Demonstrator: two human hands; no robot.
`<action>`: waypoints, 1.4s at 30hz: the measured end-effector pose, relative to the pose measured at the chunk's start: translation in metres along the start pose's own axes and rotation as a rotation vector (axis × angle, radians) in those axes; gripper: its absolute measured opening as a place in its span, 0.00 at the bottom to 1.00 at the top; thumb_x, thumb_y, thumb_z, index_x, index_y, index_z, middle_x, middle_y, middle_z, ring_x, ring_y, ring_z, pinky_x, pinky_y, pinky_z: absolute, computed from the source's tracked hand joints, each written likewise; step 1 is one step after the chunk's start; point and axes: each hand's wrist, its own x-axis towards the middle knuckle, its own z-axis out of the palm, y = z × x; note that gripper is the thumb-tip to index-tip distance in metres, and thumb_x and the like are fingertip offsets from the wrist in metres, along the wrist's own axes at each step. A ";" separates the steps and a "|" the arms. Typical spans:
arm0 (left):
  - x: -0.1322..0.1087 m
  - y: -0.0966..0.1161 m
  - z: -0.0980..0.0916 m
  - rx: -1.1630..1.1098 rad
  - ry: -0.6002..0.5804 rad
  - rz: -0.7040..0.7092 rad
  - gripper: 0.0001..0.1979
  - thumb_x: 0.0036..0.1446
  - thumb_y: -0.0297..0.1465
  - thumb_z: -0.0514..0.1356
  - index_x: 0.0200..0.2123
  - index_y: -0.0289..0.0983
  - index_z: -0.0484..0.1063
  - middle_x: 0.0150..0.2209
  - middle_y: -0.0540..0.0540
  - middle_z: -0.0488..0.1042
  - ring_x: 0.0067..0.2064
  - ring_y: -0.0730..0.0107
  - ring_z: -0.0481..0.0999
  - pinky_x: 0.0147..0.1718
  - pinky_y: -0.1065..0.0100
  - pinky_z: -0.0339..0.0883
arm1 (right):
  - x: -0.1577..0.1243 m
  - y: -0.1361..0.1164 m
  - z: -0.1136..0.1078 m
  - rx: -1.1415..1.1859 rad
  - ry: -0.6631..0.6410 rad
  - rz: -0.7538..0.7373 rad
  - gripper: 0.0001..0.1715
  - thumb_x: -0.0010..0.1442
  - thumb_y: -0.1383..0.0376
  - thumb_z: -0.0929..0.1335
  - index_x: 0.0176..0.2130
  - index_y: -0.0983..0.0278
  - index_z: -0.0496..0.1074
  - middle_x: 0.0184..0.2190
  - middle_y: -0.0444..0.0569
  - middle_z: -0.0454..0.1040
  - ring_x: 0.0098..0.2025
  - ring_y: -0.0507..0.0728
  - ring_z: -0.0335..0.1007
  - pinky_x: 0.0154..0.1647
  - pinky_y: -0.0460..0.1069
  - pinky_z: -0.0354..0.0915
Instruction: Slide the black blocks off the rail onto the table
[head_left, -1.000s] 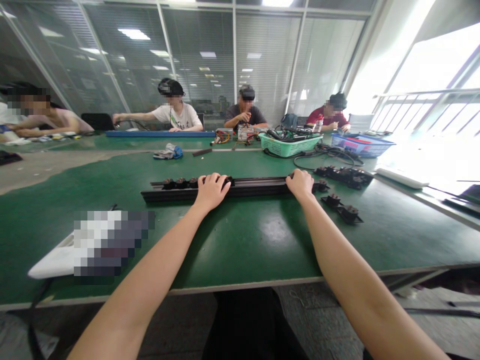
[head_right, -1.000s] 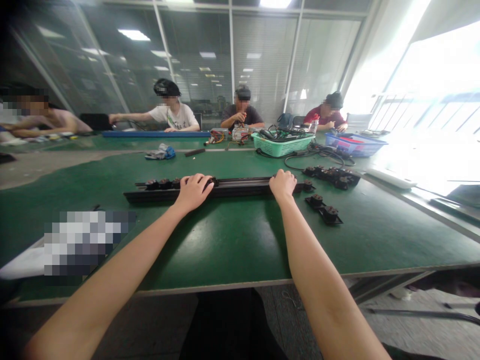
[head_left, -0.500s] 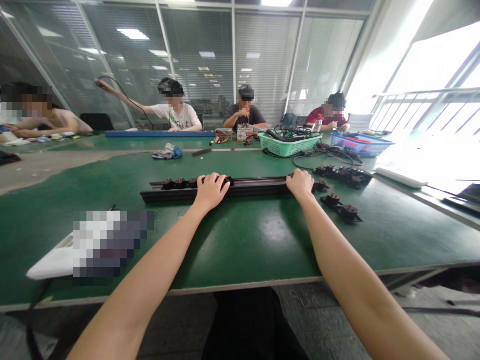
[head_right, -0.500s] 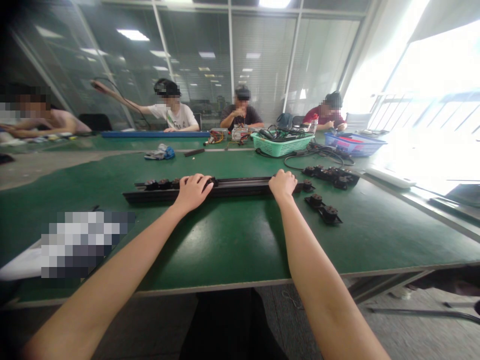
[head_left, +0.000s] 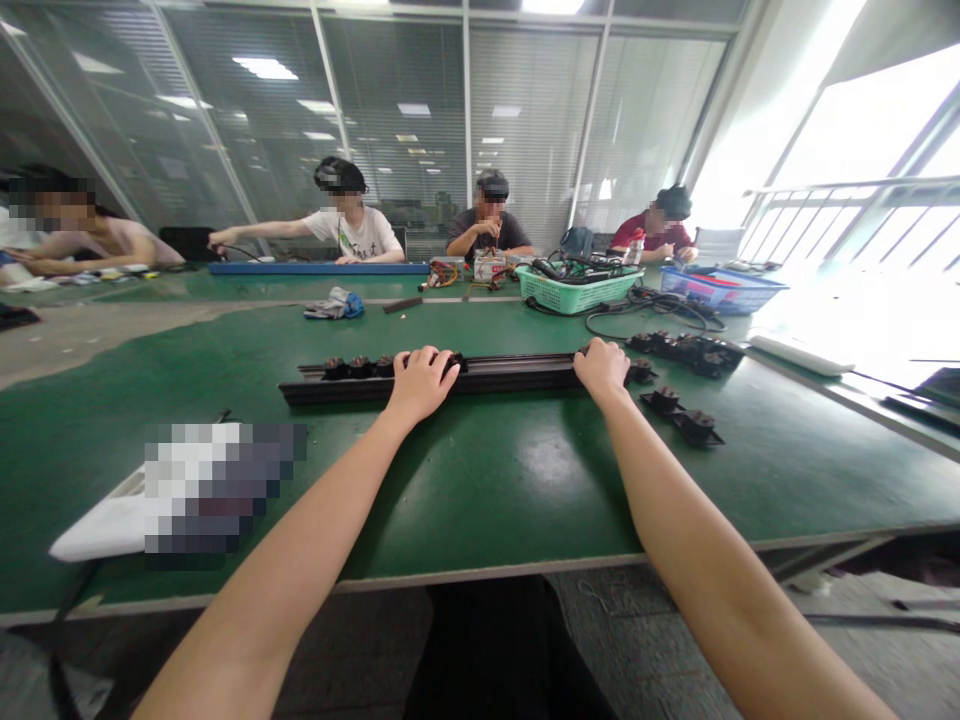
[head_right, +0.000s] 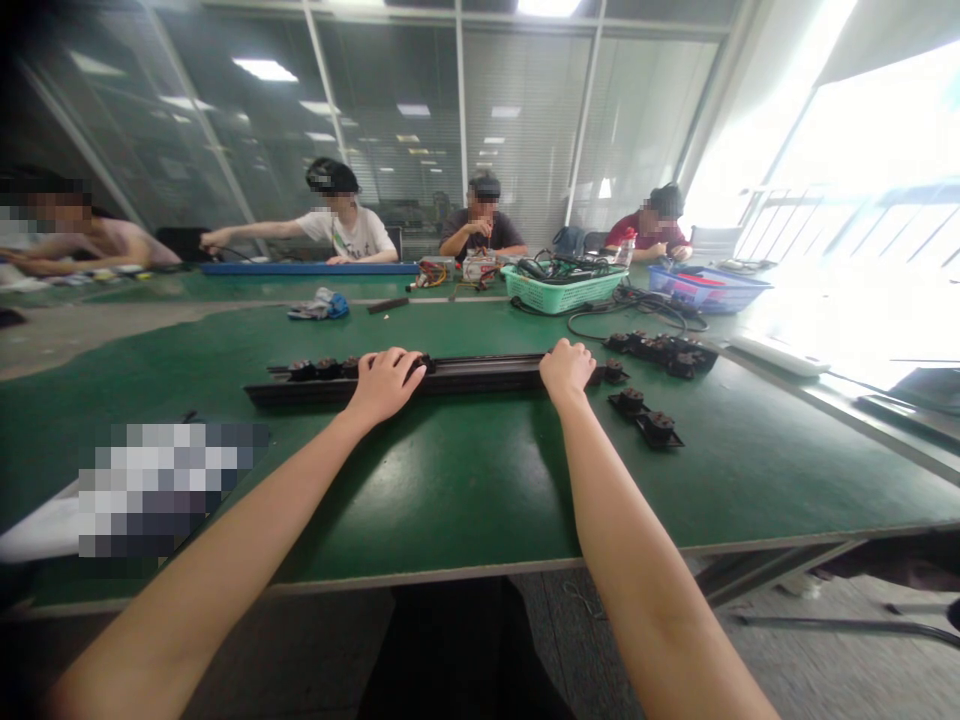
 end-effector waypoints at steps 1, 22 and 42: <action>0.000 0.000 0.000 0.003 -0.001 0.001 0.21 0.74 0.41 0.48 0.60 0.43 0.73 0.57 0.37 0.75 0.60 0.49 0.71 0.63 0.47 0.53 | 0.000 0.000 0.000 0.000 -0.002 0.000 0.23 0.68 0.63 0.63 0.56 0.71 0.75 0.56 0.70 0.74 0.60 0.70 0.70 0.60 0.60 0.61; 0.000 0.000 -0.001 -0.004 -0.011 -0.004 0.21 0.74 0.41 0.48 0.60 0.41 0.73 0.57 0.37 0.74 0.60 0.49 0.71 0.63 0.47 0.52 | 0.001 0.002 -0.003 0.025 -0.018 0.075 0.23 0.70 0.65 0.62 0.59 0.72 0.72 0.59 0.71 0.70 0.62 0.71 0.69 0.61 0.60 0.63; -0.001 0.000 0.000 0.028 -0.013 0.000 0.22 0.74 0.41 0.48 0.60 0.40 0.73 0.58 0.37 0.75 0.60 0.49 0.71 0.62 0.48 0.53 | 0.003 0.006 -0.005 0.007 -0.048 0.079 0.23 0.72 0.64 0.62 0.60 0.72 0.72 0.59 0.69 0.68 0.60 0.68 0.73 0.60 0.58 0.65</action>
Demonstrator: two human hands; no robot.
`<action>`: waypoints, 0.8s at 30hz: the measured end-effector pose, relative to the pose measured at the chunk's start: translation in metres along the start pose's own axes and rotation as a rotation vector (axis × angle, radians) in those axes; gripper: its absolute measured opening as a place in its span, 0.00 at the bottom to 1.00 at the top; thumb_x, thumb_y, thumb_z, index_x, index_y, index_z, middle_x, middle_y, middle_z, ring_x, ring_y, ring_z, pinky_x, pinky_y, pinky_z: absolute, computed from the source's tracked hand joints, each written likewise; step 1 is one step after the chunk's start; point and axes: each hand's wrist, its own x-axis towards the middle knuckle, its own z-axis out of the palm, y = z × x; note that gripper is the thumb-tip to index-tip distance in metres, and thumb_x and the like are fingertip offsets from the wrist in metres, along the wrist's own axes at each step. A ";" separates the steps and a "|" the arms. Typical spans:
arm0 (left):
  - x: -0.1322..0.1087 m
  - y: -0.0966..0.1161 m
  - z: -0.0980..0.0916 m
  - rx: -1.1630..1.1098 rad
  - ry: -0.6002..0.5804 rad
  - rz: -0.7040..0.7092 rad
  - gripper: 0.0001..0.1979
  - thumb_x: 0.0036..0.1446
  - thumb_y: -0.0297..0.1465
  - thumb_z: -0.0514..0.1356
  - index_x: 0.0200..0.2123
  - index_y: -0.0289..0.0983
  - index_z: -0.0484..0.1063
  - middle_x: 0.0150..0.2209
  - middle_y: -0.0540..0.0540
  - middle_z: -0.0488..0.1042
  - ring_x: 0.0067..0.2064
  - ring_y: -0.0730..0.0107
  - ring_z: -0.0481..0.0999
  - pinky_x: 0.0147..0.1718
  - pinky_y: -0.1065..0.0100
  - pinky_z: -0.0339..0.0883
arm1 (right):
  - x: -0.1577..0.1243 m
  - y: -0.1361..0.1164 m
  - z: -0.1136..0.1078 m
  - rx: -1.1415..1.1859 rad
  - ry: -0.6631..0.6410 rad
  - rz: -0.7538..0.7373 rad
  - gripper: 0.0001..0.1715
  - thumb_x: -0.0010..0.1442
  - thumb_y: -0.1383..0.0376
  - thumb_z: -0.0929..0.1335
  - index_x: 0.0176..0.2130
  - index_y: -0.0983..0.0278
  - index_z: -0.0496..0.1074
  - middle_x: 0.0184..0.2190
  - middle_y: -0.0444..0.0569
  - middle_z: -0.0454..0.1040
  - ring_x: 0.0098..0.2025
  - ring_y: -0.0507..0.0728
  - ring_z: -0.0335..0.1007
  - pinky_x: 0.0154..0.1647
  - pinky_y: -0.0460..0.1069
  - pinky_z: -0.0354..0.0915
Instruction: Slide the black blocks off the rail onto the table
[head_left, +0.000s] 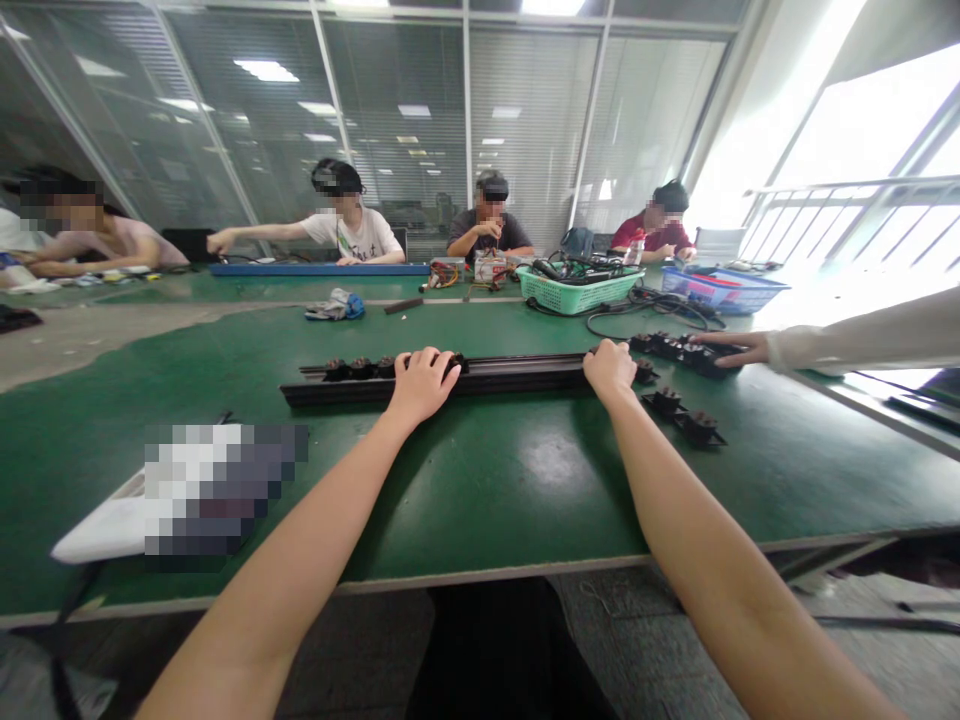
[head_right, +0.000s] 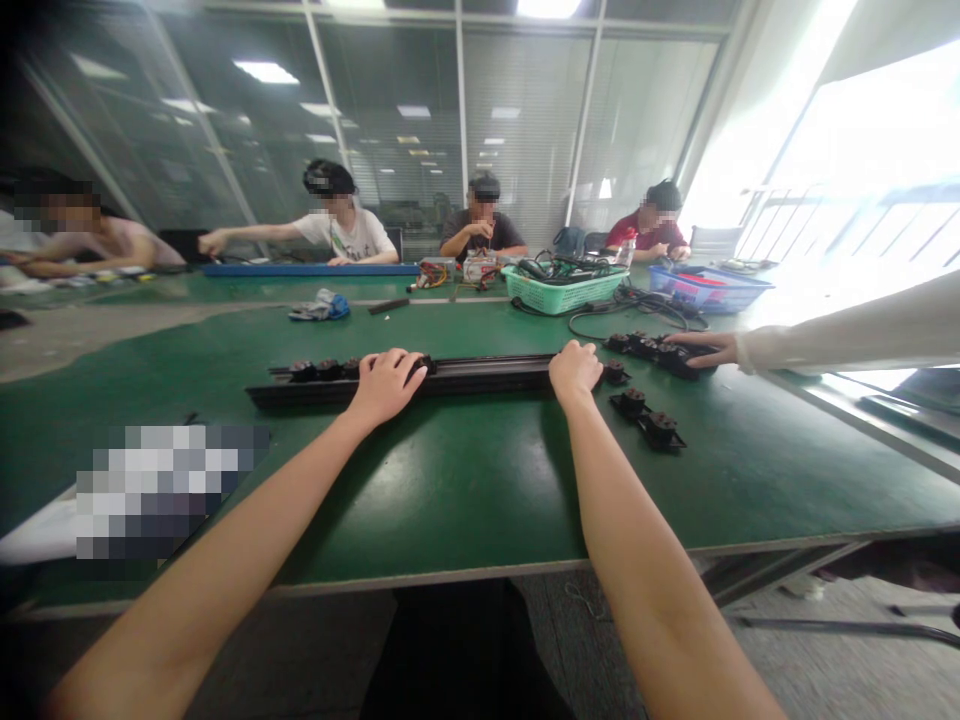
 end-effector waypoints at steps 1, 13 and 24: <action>0.000 0.000 0.000 -0.003 0.000 -0.001 0.22 0.74 0.41 0.48 0.60 0.40 0.73 0.58 0.37 0.75 0.60 0.49 0.71 0.62 0.48 0.53 | 0.000 0.000 0.000 -0.002 -0.003 0.000 0.23 0.72 0.63 0.62 0.59 0.72 0.73 0.59 0.69 0.69 0.59 0.68 0.73 0.60 0.58 0.66; -0.001 -0.002 0.002 -0.004 0.024 0.005 0.21 0.74 0.41 0.48 0.59 0.42 0.74 0.56 0.38 0.75 0.59 0.50 0.71 0.62 0.48 0.53 | 0.030 0.010 -0.001 0.008 -0.124 -0.056 0.19 0.65 0.66 0.68 0.53 0.70 0.79 0.50 0.66 0.79 0.55 0.67 0.77 0.52 0.55 0.71; 0.000 -0.003 0.005 -0.009 0.020 0.006 0.21 0.74 0.42 0.48 0.60 0.41 0.73 0.57 0.37 0.75 0.60 0.49 0.71 0.63 0.47 0.53 | 0.026 0.026 0.007 0.058 -0.004 -0.130 0.18 0.66 0.60 0.69 0.53 0.64 0.79 0.52 0.59 0.79 0.54 0.64 0.76 0.52 0.54 0.69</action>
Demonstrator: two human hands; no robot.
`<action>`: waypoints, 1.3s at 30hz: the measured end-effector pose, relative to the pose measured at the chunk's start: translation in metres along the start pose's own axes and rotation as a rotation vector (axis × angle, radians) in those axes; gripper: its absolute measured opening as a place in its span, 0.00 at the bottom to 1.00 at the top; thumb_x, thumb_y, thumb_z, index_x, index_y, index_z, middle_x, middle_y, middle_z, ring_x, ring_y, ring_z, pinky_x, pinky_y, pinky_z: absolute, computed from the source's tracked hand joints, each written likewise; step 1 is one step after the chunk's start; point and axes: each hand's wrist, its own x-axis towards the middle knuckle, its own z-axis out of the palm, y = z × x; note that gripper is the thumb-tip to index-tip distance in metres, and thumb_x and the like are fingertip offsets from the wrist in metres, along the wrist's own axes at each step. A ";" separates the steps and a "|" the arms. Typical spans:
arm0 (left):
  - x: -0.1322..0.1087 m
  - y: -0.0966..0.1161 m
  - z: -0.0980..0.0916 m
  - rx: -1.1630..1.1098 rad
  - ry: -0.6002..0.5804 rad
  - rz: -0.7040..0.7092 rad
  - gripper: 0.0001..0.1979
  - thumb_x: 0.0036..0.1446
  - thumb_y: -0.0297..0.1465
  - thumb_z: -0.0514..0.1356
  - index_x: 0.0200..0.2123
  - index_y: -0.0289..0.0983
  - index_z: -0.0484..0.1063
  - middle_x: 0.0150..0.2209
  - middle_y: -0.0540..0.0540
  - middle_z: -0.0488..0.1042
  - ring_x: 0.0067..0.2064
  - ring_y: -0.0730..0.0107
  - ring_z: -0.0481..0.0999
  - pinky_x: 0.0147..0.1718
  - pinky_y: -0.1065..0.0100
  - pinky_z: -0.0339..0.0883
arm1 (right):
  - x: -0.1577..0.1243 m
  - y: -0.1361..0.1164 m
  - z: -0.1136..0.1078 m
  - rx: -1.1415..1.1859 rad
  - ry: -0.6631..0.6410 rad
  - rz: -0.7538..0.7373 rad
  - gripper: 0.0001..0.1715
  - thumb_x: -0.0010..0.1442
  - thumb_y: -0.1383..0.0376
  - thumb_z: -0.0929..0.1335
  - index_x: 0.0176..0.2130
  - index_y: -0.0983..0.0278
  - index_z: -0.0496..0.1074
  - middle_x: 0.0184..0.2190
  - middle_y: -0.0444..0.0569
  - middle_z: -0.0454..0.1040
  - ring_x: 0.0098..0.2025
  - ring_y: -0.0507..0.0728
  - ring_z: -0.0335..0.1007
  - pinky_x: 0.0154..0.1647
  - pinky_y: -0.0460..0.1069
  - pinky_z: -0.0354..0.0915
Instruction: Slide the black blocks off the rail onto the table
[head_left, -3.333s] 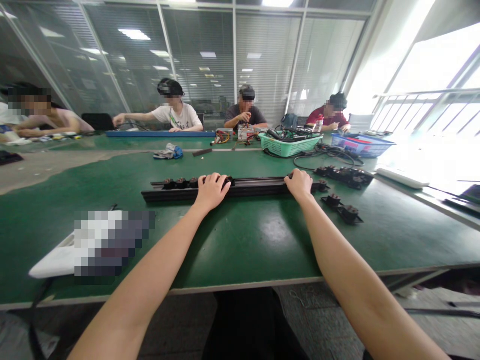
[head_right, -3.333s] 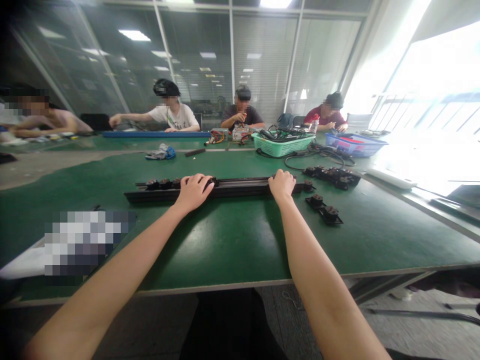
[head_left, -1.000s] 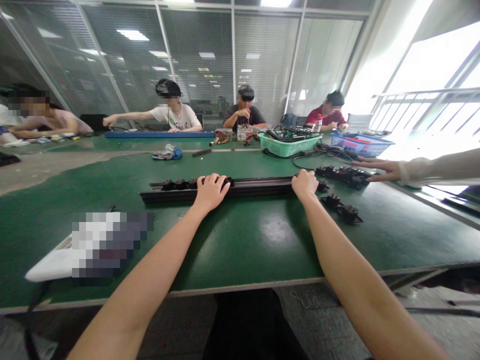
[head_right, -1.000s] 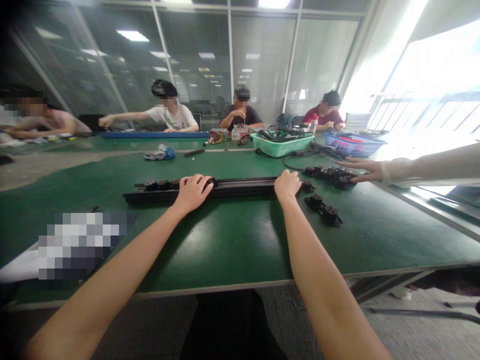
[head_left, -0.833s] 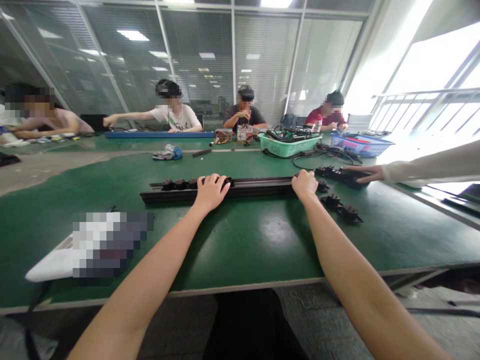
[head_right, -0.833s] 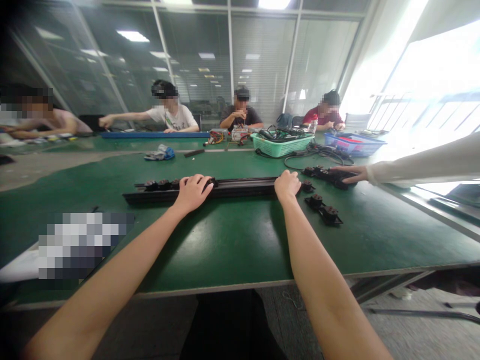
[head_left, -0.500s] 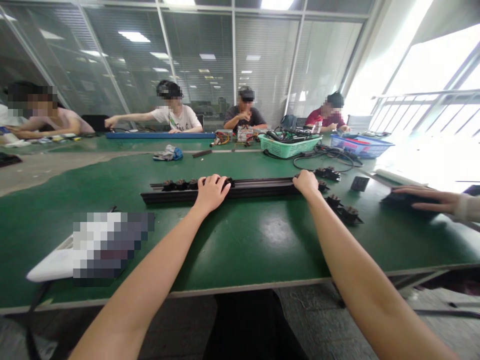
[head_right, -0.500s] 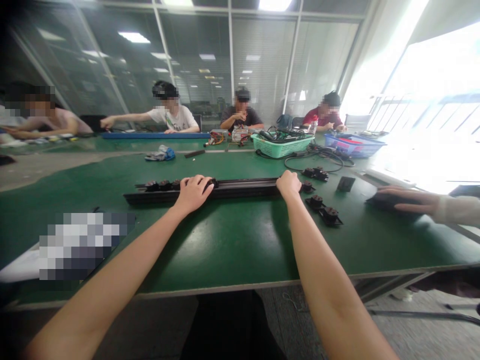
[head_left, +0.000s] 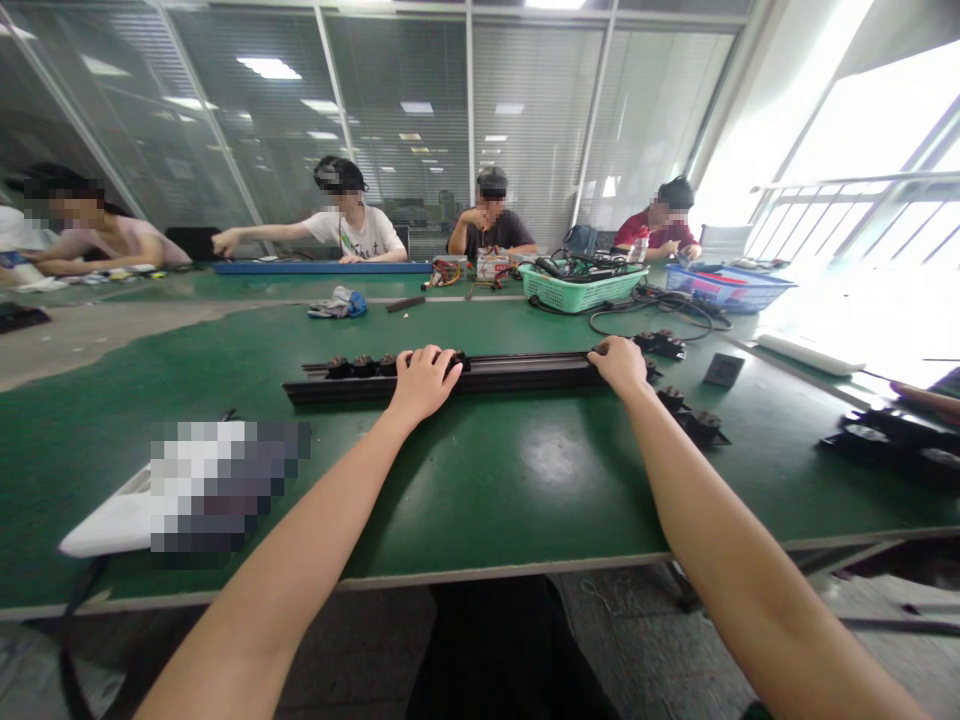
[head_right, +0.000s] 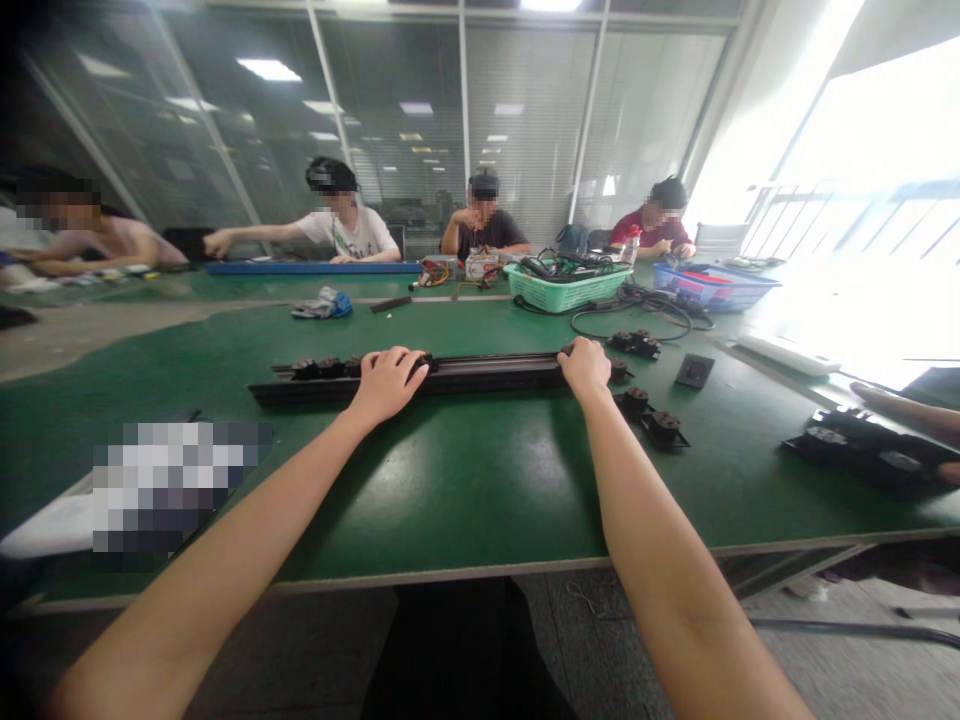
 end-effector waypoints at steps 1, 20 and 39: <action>0.000 0.000 -0.001 -0.004 -0.003 -0.002 0.21 0.74 0.42 0.48 0.60 0.41 0.73 0.57 0.37 0.74 0.60 0.49 0.71 0.63 0.47 0.53 | -0.001 0.000 0.000 -0.002 0.007 -0.002 0.18 0.66 0.60 0.69 0.53 0.64 0.79 0.52 0.59 0.78 0.54 0.64 0.75 0.53 0.54 0.69; 0.000 0.002 -0.005 -0.013 -0.019 -0.007 0.22 0.74 0.41 0.47 0.60 0.41 0.73 0.57 0.36 0.74 0.60 0.49 0.71 0.63 0.47 0.53 | -0.015 -0.011 -0.005 -0.063 0.040 0.063 0.25 0.68 0.60 0.64 0.58 0.74 0.66 0.57 0.70 0.71 0.58 0.70 0.72 0.56 0.58 0.63; 0.000 0.002 -0.004 -0.006 -0.013 0.000 0.22 0.74 0.42 0.47 0.60 0.41 0.73 0.57 0.37 0.75 0.60 0.49 0.71 0.63 0.47 0.53 | -0.012 -0.006 -0.004 -0.056 0.075 0.111 0.26 0.68 0.65 0.62 0.61 0.76 0.65 0.58 0.72 0.69 0.60 0.70 0.71 0.60 0.59 0.63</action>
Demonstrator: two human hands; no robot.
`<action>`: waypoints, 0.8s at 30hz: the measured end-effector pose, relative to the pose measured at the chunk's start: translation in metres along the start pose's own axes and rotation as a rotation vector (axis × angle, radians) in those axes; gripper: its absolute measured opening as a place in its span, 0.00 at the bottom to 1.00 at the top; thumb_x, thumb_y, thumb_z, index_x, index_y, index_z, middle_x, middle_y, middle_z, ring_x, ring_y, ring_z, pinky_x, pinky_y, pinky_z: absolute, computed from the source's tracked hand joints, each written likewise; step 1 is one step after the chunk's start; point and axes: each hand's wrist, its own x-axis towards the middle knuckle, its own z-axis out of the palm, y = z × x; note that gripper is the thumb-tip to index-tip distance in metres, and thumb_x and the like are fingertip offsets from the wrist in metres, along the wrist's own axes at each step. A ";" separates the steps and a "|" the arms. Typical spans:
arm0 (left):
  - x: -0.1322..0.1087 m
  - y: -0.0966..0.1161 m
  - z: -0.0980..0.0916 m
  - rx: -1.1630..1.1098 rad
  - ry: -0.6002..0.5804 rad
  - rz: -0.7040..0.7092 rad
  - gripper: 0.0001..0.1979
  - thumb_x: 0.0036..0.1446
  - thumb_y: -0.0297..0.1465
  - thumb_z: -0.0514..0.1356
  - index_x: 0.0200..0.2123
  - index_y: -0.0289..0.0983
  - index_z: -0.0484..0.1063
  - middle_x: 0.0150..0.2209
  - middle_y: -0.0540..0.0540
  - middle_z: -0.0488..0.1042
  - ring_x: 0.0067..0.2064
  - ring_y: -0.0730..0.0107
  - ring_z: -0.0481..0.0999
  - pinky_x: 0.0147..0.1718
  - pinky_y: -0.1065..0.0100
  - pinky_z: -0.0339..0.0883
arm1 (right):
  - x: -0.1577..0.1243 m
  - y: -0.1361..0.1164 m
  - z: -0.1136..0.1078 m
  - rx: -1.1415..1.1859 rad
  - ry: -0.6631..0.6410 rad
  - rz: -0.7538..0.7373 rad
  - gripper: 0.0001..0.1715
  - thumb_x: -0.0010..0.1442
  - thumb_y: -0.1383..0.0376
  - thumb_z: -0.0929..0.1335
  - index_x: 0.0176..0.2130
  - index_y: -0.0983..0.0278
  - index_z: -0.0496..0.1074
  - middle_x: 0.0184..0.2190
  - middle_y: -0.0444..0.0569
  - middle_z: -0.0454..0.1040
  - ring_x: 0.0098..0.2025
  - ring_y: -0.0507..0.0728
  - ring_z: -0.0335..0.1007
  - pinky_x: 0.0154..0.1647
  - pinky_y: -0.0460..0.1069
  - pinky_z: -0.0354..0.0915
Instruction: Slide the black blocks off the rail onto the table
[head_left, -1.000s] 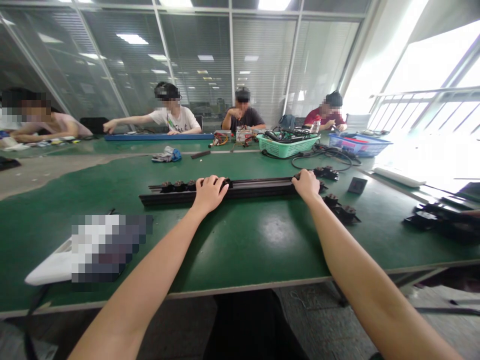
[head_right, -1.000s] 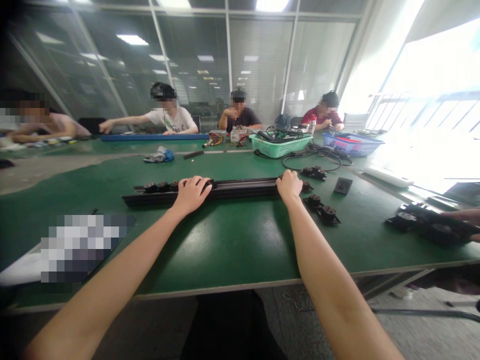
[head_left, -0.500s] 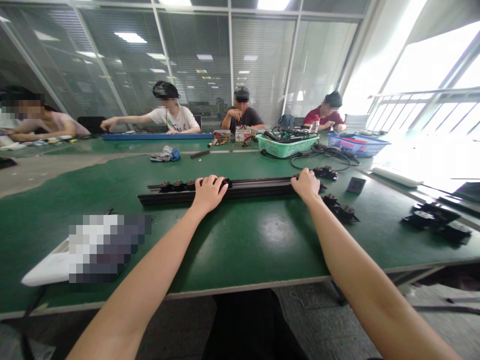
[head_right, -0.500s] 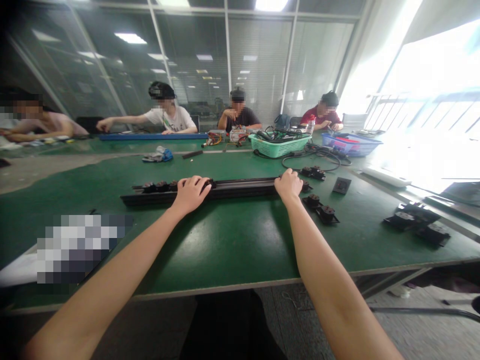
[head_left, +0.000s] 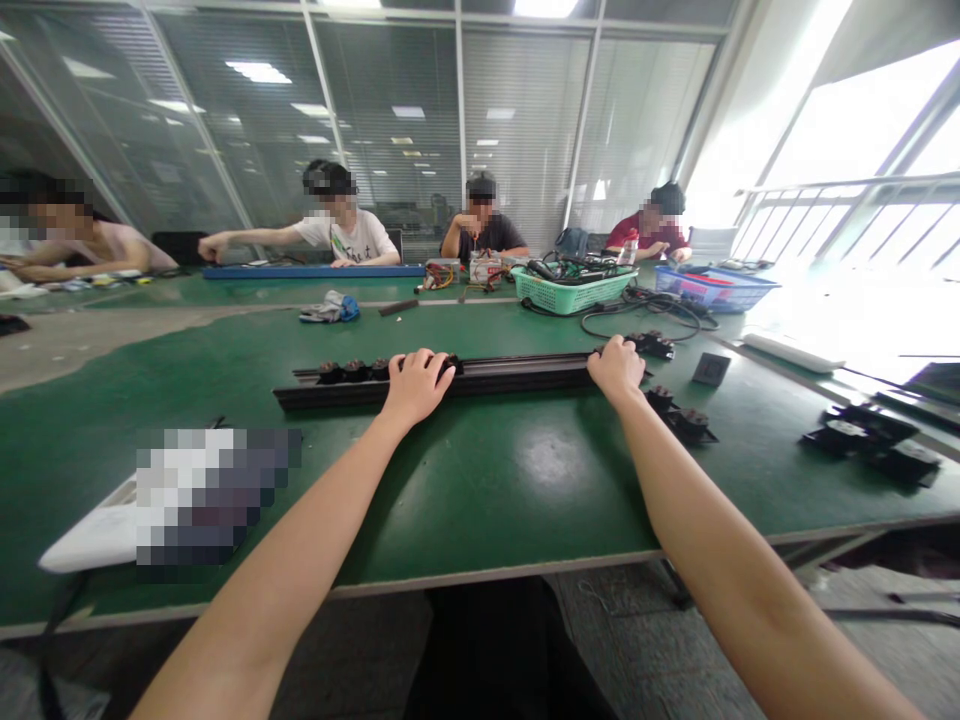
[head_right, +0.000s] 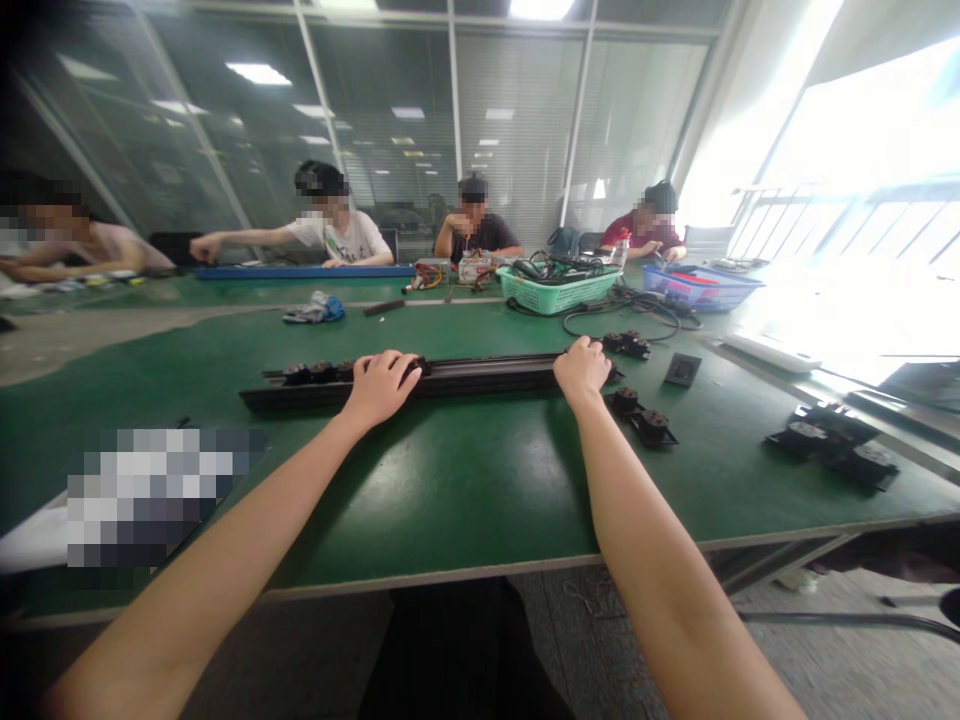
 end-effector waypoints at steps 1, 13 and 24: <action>0.000 0.000 0.000 0.000 0.002 0.000 0.22 0.74 0.42 0.47 0.60 0.42 0.73 0.57 0.37 0.75 0.60 0.49 0.71 0.63 0.47 0.53 | 0.001 0.001 0.000 0.001 0.000 0.004 0.26 0.68 0.65 0.62 0.61 0.76 0.65 0.58 0.72 0.69 0.60 0.70 0.71 0.60 0.59 0.63; 0.000 -0.001 0.001 -0.013 0.001 -0.003 0.22 0.74 0.42 0.47 0.60 0.42 0.73 0.57 0.37 0.75 0.60 0.49 0.71 0.63 0.46 0.53 | 0.002 0.004 0.000 0.008 0.020 0.010 0.27 0.65 0.65 0.62 0.60 0.76 0.66 0.56 0.72 0.69 0.60 0.70 0.70 0.60 0.60 0.62; 0.000 0.001 0.000 -0.013 0.000 -0.007 0.22 0.74 0.42 0.48 0.60 0.43 0.73 0.57 0.38 0.74 0.60 0.49 0.70 0.62 0.47 0.53 | 0.006 0.011 -0.002 0.004 0.015 0.034 0.27 0.67 0.64 0.62 0.61 0.76 0.65 0.58 0.73 0.69 0.61 0.71 0.69 0.60 0.60 0.62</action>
